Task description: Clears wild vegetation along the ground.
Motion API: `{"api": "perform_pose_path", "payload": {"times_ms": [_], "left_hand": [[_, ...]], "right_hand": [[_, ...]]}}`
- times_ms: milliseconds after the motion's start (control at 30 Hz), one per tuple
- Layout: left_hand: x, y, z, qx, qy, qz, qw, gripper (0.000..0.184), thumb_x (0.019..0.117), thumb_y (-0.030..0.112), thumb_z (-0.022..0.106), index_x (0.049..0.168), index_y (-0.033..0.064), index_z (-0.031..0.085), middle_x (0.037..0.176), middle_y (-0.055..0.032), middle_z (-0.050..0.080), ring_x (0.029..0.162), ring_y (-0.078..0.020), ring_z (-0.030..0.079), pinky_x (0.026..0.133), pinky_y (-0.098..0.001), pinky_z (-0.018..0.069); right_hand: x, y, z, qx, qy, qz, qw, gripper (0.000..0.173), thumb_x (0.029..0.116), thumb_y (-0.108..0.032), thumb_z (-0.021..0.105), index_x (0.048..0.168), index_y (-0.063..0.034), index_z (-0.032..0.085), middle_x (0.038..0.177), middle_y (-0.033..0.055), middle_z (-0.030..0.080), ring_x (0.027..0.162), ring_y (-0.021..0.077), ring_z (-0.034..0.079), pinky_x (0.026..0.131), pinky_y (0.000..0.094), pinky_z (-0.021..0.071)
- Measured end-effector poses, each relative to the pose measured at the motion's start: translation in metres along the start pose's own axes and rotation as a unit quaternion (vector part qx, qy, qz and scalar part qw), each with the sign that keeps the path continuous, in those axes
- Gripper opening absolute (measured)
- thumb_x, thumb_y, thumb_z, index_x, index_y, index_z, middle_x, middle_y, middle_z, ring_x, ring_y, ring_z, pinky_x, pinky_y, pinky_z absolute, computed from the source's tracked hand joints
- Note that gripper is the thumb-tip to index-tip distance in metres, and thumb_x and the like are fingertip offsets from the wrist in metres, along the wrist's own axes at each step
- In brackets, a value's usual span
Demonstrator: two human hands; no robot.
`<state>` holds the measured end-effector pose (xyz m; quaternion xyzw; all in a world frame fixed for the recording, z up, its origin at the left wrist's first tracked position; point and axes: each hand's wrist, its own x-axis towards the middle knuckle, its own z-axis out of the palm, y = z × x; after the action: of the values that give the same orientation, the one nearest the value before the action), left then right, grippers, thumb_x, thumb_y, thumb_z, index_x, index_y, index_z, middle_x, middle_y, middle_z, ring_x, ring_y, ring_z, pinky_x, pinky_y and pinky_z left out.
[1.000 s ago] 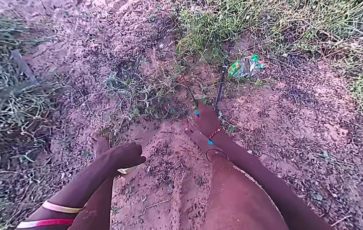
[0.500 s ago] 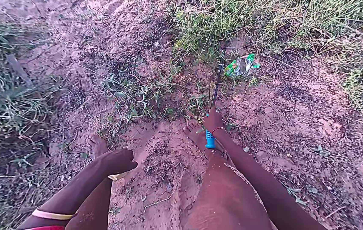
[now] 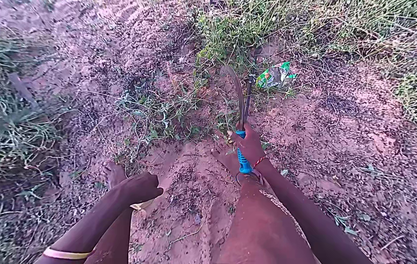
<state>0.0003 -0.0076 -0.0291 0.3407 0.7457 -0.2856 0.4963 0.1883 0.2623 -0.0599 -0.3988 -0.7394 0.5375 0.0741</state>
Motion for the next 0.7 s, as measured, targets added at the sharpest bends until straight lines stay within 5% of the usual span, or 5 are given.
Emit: {"api": "perform_pose_path", "payload": {"times_ms": [167,233,300,367,700], "left_hand": [[-0.023,-0.001,0.000,0.023,-0.001,0.035,0.999,0.045,0.1081,0.030,0.046,0.108,-0.0094,0.067,0.107,-0.0312,0.068,0.103,-0.0467,0.066,0.085,-0.0624,0.0505],[-0.046,0.032,-0.006,0.045,-0.032,-0.077,0.996,0.042,0.1117,0.024,0.040,0.132,-0.0081,0.058,0.136,-0.0296,0.058,0.130,-0.0445,0.054,0.108,-0.0592,0.0396],[-0.016,-0.002,0.005,0.031,-0.001,0.031,0.999,0.047,0.1078,0.034,0.047,0.105,-0.0083,0.067,0.104,-0.0306,0.068,0.102,-0.0467,0.067,0.084,-0.0633,0.0503],[0.001,-0.010,0.007,-0.002,-0.002,0.018,1.000,0.050,0.1052,0.041,0.051,0.096,-0.0044,0.068,0.095,-0.0264,0.069,0.097,-0.0438,0.067,0.082,-0.0637,0.0495],[-0.007,-0.016,0.026,0.011,-0.019,-0.013,1.000,0.050,0.1051,0.042,0.051,0.099,-0.0043,0.070,0.101,-0.0279,0.069,0.104,-0.0456,0.066,0.087,-0.0651,0.0483]], "right_hand": [[-0.023,0.056,-0.041,0.207,0.132,0.087,0.965,0.038,0.1034,-0.014,0.062,0.134,0.0034,0.048,0.080,0.0092,0.058,0.049,0.0108,0.057,0.049,0.0257,0.0544],[-0.032,0.076,-0.045,0.223,0.158,0.123,0.954,0.047,0.1083,-0.021,0.055,0.144,0.0020,0.036,0.082,0.0084,0.053,0.050,0.0121,0.056,0.049,0.0280,0.0548],[-0.025,0.091,-0.042,0.236,0.172,0.151,0.944,0.046,0.1095,-0.025,0.052,0.144,0.0010,0.035,0.080,0.0083,0.051,0.050,0.0140,0.055,0.049,0.0303,0.0551],[0.000,0.094,-0.037,0.252,0.170,0.164,0.938,0.043,0.1092,-0.022,0.053,0.141,0.0019,0.038,0.080,0.0101,0.052,0.051,0.0153,0.056,0.050,0.0310,0.0549],[0.075,0.094,-0.049,0.152,0.002,0.207,0.966,0.037,0.1084,-0.021,0.054,0.133,0.0036,0.042,0.082,0.0083,0.052,0.059,0.0138,0.057,0.059,0.0288,0.0547]]}}
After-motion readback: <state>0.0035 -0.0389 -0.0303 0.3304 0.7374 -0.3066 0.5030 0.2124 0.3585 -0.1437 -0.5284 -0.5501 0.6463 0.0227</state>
